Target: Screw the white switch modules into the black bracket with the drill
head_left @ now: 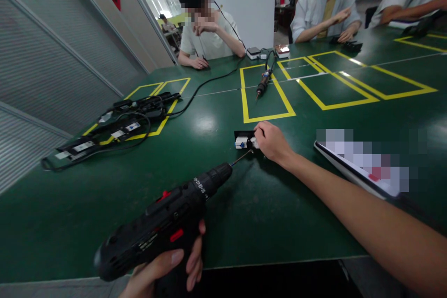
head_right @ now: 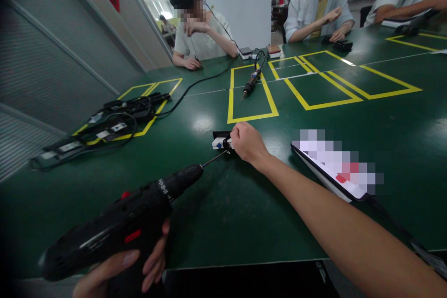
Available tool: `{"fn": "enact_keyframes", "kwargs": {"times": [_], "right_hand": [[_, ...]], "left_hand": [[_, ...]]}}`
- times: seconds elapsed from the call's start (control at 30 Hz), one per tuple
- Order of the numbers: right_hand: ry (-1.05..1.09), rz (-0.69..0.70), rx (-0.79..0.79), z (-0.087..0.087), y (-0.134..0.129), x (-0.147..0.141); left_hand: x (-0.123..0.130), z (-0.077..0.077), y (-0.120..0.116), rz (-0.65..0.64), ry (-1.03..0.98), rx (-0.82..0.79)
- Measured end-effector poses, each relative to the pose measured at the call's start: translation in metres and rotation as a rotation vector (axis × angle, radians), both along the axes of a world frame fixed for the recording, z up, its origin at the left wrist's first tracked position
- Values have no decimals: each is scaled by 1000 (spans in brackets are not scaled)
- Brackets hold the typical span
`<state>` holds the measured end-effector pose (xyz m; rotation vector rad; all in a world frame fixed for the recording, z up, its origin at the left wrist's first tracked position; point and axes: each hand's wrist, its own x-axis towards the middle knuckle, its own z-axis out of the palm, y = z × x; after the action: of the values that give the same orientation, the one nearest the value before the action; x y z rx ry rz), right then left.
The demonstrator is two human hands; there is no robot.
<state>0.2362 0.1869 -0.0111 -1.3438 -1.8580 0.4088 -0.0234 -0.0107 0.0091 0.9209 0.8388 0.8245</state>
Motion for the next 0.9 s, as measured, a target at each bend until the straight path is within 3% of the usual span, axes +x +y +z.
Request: {"fn": "enact_keyframes", "kwargs": {"times": [0.6, 0.9], "right_hand": [[-6, 9, -5, 2, -1, 1], [1, 10, -8, 0, 0, 1]], "left_hand": [[0, -3, 0, 48, -9, -9], [5, 3, 0, 66, -36, 36]]}}
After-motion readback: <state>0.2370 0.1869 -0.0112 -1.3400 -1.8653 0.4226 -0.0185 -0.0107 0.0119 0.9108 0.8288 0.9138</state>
